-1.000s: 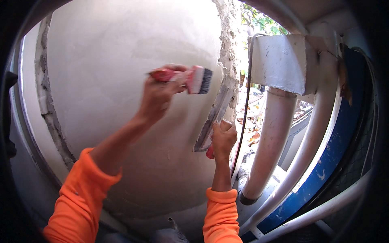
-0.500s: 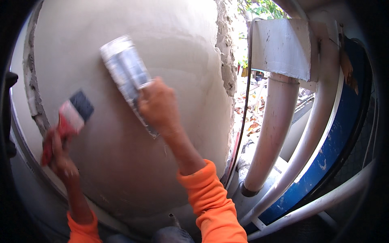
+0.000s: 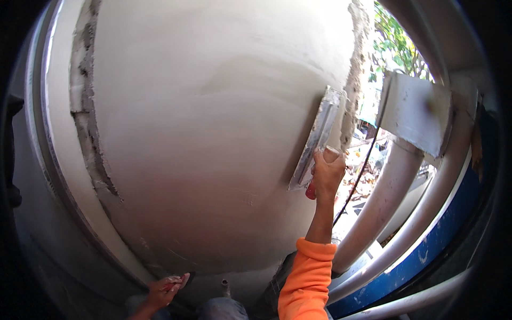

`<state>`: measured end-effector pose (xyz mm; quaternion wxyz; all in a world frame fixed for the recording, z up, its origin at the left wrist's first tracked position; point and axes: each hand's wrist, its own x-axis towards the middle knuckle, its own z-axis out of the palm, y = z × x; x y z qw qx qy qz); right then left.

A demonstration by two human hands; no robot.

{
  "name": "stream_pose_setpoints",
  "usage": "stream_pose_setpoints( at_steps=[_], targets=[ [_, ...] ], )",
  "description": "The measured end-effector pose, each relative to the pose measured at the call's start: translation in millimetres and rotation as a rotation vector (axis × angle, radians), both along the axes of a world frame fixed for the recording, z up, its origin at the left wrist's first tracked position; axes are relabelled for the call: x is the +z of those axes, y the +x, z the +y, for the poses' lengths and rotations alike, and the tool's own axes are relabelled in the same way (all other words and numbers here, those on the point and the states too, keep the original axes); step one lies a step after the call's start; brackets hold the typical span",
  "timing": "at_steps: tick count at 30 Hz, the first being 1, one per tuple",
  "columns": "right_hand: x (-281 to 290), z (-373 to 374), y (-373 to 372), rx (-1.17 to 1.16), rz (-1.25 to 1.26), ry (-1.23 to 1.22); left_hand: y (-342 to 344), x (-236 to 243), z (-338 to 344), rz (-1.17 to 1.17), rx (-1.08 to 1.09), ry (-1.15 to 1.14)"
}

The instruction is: The person applies plaster to a curved wall using a trowel and a brush. They repeatedly scoop plaster from a bucket, spread it on the wall, and smooth the surface, working around pipes and edges.

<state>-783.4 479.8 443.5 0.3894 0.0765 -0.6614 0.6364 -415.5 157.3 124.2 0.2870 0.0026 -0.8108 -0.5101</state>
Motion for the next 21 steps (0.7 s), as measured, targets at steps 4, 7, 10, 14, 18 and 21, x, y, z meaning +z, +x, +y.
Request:
stream_pose_setpoints(
  at_steps=[4,7,10,14,18,21],
  targets=[
    [34.4,-59.1,27.2,0.000,0.225,0.308,8.7,-47.4,-6.5,0.020,0.052,0.117],
    [40.6,-123.8,61.4,0.044,0.437,0.553,8.9,-77.0,-19.2,-0.106,0.082,0.332],
    [13.3,-185.4,101.4,0.170,0.575,0.798,0.8,-85.0,-30.4,-0.033,0.131,0.185],
    [-41.3,-194.0,140.5,0.316,0.457,1.217,-2.6,-37.6,-38.6,-0.063,0.053,0.511],
    [-65.0,-117.7,125.0,0.217,0.326,0.669,-5.8,72.4,-59.4,0.156,-0.144,0.258],
    [-69.5,-54.7,94.0,0.067,0.078,0.261,-41.0,177.3,-69.2,0.434,0.345,-1.015]
  ],
)
